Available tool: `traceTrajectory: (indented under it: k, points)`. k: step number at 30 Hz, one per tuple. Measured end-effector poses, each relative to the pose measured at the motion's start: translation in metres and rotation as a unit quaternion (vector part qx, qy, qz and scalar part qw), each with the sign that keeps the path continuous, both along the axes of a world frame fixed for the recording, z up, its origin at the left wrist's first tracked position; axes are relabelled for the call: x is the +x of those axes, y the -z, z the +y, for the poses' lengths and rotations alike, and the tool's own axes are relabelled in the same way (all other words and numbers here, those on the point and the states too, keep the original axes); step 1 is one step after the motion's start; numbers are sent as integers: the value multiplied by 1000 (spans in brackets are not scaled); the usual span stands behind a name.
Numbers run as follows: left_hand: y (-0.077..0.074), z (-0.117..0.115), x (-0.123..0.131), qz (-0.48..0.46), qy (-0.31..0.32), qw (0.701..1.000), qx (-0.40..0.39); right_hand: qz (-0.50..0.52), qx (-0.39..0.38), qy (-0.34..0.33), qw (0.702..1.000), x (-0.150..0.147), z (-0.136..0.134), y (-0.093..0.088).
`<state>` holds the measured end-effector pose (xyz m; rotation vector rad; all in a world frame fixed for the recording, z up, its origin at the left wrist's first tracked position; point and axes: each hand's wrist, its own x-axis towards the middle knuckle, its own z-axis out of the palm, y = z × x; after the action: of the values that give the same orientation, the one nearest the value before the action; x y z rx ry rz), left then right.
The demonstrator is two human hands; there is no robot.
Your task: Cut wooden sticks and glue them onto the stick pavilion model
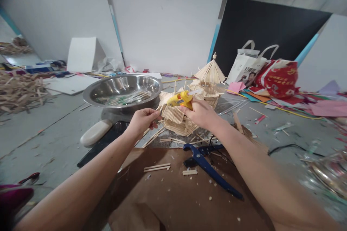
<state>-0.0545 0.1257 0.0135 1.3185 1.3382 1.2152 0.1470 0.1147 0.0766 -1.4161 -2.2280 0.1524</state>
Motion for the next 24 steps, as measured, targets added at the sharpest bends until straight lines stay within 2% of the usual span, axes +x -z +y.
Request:
traceTrajectory:
  k: [24]
  points:
    - [0,2,-2,25,-1,1000,4,-6,12,15,1000,1,-2,0]
